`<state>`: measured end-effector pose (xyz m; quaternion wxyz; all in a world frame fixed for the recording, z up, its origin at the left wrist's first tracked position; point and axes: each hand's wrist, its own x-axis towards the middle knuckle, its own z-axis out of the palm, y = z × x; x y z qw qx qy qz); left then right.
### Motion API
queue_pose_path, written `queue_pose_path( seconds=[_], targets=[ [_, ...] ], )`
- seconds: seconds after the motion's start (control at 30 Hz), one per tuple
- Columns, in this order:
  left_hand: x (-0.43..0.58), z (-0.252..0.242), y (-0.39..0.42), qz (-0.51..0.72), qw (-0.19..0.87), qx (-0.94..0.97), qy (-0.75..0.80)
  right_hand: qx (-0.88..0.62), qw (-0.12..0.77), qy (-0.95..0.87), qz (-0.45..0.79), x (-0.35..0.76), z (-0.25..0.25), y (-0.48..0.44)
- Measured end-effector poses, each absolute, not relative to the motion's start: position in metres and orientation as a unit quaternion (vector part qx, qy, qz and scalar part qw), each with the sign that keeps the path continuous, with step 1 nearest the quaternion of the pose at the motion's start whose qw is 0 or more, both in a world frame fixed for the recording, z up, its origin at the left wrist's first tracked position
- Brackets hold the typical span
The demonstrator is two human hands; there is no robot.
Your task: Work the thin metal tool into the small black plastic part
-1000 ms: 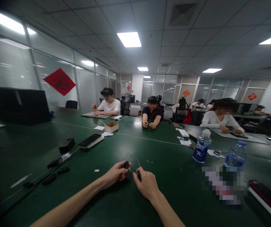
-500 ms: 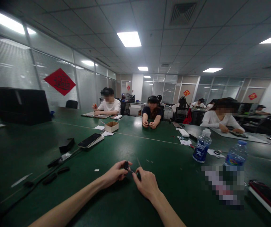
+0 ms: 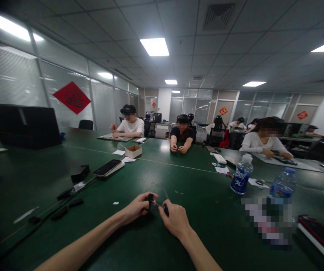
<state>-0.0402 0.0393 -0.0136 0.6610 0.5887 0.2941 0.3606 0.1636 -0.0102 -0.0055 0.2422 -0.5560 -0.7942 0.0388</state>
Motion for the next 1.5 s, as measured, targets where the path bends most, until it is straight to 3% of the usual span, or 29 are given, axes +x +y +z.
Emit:
queue_pose_path(
  seconds=[1.5],
  targets=[
    [-0.0411, -0.0094, 0.0376, 0.332, 0.667, 0.582, 0.325, -0.548, 0.233, -0.803, 0.019, 0.1647, -0.0064, -0.0104]
  ],
)
